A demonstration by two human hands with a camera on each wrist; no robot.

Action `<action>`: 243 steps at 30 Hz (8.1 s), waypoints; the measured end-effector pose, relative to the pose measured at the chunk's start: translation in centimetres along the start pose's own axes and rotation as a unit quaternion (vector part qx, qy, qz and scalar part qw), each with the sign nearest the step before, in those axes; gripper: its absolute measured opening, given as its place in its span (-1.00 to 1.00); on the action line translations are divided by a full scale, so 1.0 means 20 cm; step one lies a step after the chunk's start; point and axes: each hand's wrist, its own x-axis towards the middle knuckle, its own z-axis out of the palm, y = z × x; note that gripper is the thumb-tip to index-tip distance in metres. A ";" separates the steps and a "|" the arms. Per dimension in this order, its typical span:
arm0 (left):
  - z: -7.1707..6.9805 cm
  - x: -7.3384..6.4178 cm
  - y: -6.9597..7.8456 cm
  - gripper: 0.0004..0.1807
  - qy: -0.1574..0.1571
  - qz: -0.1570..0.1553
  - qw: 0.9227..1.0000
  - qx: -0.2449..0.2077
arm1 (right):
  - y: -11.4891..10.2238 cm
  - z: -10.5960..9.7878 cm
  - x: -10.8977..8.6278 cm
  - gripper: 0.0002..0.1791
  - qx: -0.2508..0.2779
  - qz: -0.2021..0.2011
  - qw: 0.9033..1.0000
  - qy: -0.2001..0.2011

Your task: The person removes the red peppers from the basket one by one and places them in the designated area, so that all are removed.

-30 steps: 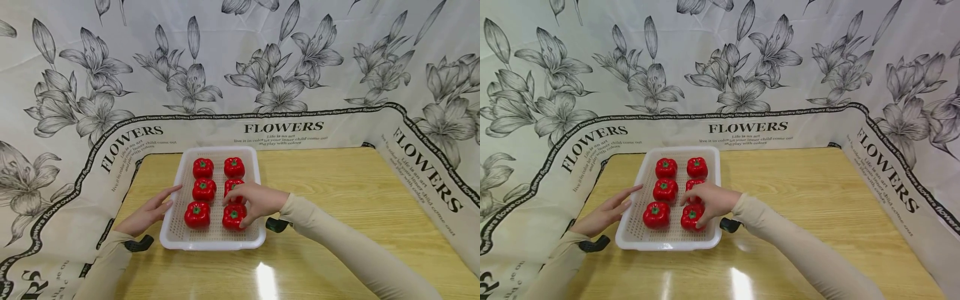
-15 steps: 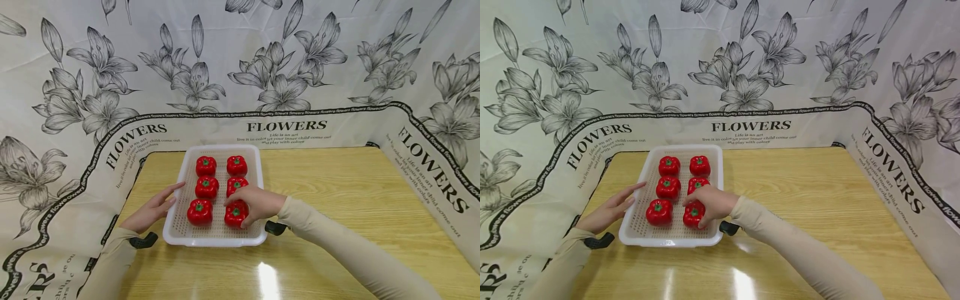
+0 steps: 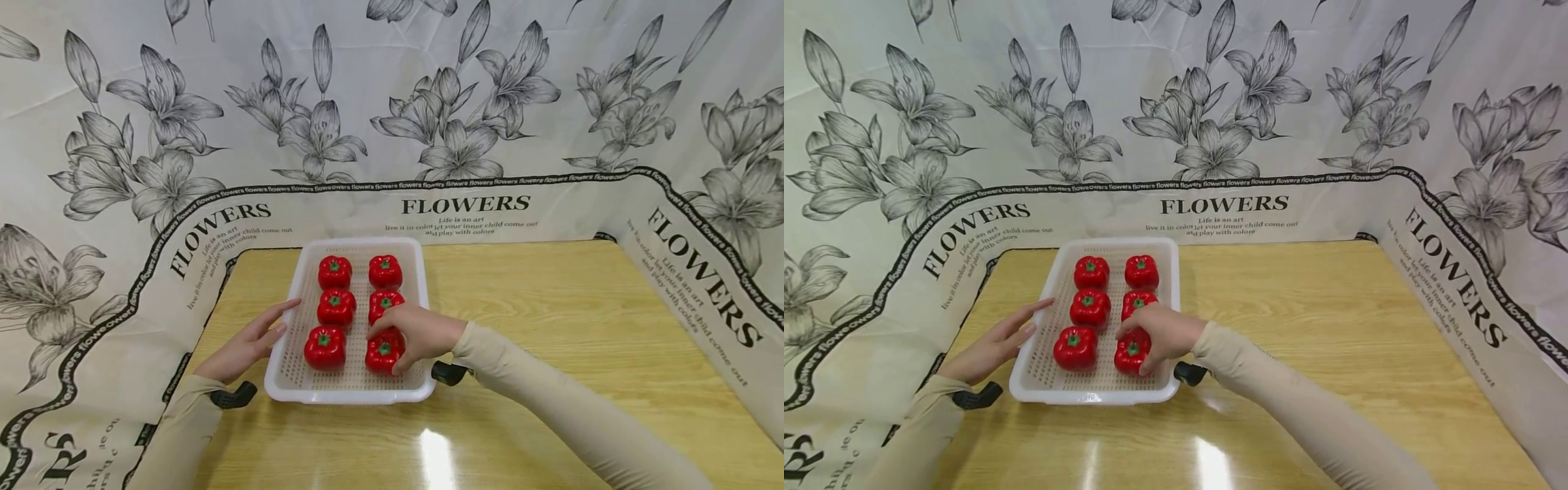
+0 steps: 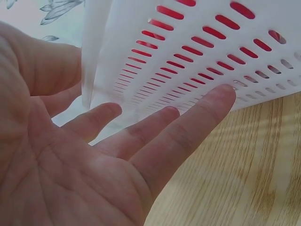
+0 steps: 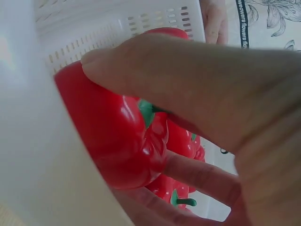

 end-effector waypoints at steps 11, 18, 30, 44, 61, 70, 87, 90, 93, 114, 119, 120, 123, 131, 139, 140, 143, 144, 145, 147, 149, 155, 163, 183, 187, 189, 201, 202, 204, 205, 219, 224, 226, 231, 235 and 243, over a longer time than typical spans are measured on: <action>0.02 -0.03 0.00 -0.35 0.005 -0.001 1.000 -0.005 | 0.01 0.01 -0.02 -0.29 0.018 -0.015 1.000 0.008; 0.02 -0.02 0.01 -0.36 0.006 0.004 1.000 -0.001 | 0.00 -0.07 -0.04 -0.32 0.061 -0.023 0.997 0.036; 0.02 0.00 -0.01 -0.35 0.004 0.005 1.000 -0.007 | -0.01 -0.23 -0.10 -0.32 0.118 -0.013 0.991 0.068; 0.02 0.00 -0.01 -0.38 0.007 0.013 1.000 -0.008 | 0.08 -0.44 -0.22 -0.30 0.134 0.027 0.978 0.157; 0.01 0.00 -0.04 -0.39 0.008 0.024 1.000 -0.015 | 0.32 -0.49 -0.31 -0.27 0.119 0.126 0.958 0.228; 0.02 0.01 -0.04 -0.39 0.011 0.022 1.000 -0.017 | 0.47 -0.44 -0.33 -0.24 0.110 0.175 0.949 0.240; 0.03 0.00 -0.03 -0.39 0.022 0.015 0.999 -0.020 | 0.76 -0.24 -0.30 -0.19 0.099 0.244 0.930 0.256; 0.03 0.00 -0.03 -0.38 0.019 0.017 0.999 -0.020 | 0.78 -0.22 -0.29 -0.18 0.100 0.252 0.928 0.257; 0.03 0.00 -0.02 -0.38 0.020 0.015 0.999 -0.021 | 0.80 -0.20 -0.27 -0.18 0.102 0.257 0.926 0.257; 0.03 0.00 -0.02 -0.39 0.026 0.015 0.999 -0.022 | 0.79 -0.19 -0.28 -0.19 0.092 0.239 0.930 0.265; 0.04 0.00 -0.03 -0.38 0.027 0.017 0.999 -0.023 | 0.78 -0.19 -0.27 -0.19 0.098 0.243 0.929 0.261; 0.04 0.00 -0.03 -0.38 0.026 0.018 0.999 -0.023 | 0.77 -0.19 -0.27 -0.19 0.101 0.244 0.929 0.260; 0.04 -0.01 -0.02 -0.38 0.026 0.022 0.999 -0.020 | 0.76 -0.19 -0.27 -0.16 0.106 0.244 0.929 0.257; 0.04 0.00 -0.01 -0.39 0.023 0.030 0.999 -0.016 | 0.73 -0.23 -0.29 -0.07 0.090 0.261 0.926 0.258; 0.03 0.01 -0.01 -0.39 0.022 0.032 0.999 -0.013 | 0.67 -0.30 -0.32 0.00 0.066 0.270 0.921 0.272; 0.03 0.01 -0.01 -0.40 0.021 0.034 0.999 -0.014 | 0.66 -0.31 -0.33 0.01 0.065 0.270 0.921 0.274; 0.03 0.01 -0.02 -0.40 0.018 0.038 0.999 -0.019 | 0.61 -0.33 -0.33 0.03 0.071 0.275 0.919 0.274; 0.03 0.01 -0.02 -0.40 0.017 0.040 0.999 -0.021 | 0.59 -0.34 -0.33 0.04 0.077 0.276 0.918 0.274; 0.03 0.01 -0.02 -0.40 0.017 0.039 0.999 -0.020 | 0.57 -0.34 -0.33 0.04 0.079 0.277 0.918 0.274; 0.03 0.00 -0.02 -0.40 0.018 0.040 0.999 -0.018 | 0.54 -0.35 -0.32 0.03 0.085 0.278 0.916 0.276; 0.03 0.00 -0.03 -0.41 0.018 0.041 0.999 -0.018 | 0.50 -0.36 -0.31 0.00 0.090 0.277 0.915 0.280; 0.02 0.01 -0.03 -0.41 0.018 0.043 0.999 -0.018 | 0.38 -0.37 -0.27 -0.04 0.129 0.273 0.910 0.285; 0.02 0.01 -0.04 -0.41 0.020 0.031 0.999 -0.020 | 0.28 -0.35 -0.18 -0.09 0.172 0.222 0.924 0.259; 0.02 0.01 -0.03 -0.40 0.020 0.028 0.999 -0.022 | 0.18 -0.24 0.07 -0.13 0.193 0.132 0.957 0.171; 0.01 0.01 -0.04 -0.40 0.020 0.031 0.999 -0.020 | 0.18 -0.22 0.12 -0.12 0.179 0.124 0.964 0.150; 0.02 0.01 -0.04 -0.40 0.021 0.034 0.999 -0.020 | 0.17 -0.21 0.13 -0.13 0.165 0.125 0.968 0.140; 0.02 0.01 -0.03 -0.41 0.021 0.041 0.999 -0.020 | 0.14 -0.18 0.20 -0.25 0.079 0.134 0.982 0.104; 0.02 0.01 -0.03 -0.41 0.020 0.041 0.999 -0.019 | 0.14 -0.17 0.20 -0.25 0.076 0.135 0.983 0.103; 0.02 0.01 -0.03 -0.41 0.018 0.040 0.999 -0.018 | 0.13 -0.17 0.20 -0.26 0.073 0.136 0.983 0.103; 0.02 0.01 -0.03 -0.41 0.018 0.040 0.999 -0.018 | 0.13 -0.16 0.21 -0.26 0.070 0.136 0.983 0.103; 0.03 0.02 -0.03 -0.42 0.016 0.037 0.999 -0.017 | 0.12 -0.10 0.24 -0.25 0.056 0.174 0.981 0.072; 0.03 0.02 -0.03 -0.42 0.017 0.036 0.999 -0.019 | 0.13 -0.10 0.25 -0.28 0.045 0.175 0.980 0.080; 0.03 0.02 -0.03 -0.41 0.017 0.035 0.999 -0.020 | 0.13 -0.10 0.25 -0.30 0.039 0.175 0.980 0.080; 0.03 0.00 -0.03 -0.41 0.026 0.028 0.999 -0.017 | 0.12 -0.09 0.26 -0.34 0.037 0.170 0.981 0.083; 0.03 -0.01 -0.03 -0.40 0.032 0.027 0.999 -0.018 | 0.11 -0.09 0.27 -0.35 0.036 0.170 0.981 0.089; 0.03 0.00 -0.04 -0.41 0.025 0.034 0.999 -0.019 | 0.11 -0.07 0.26 -0.34 0.049 0.174 0.979 0.093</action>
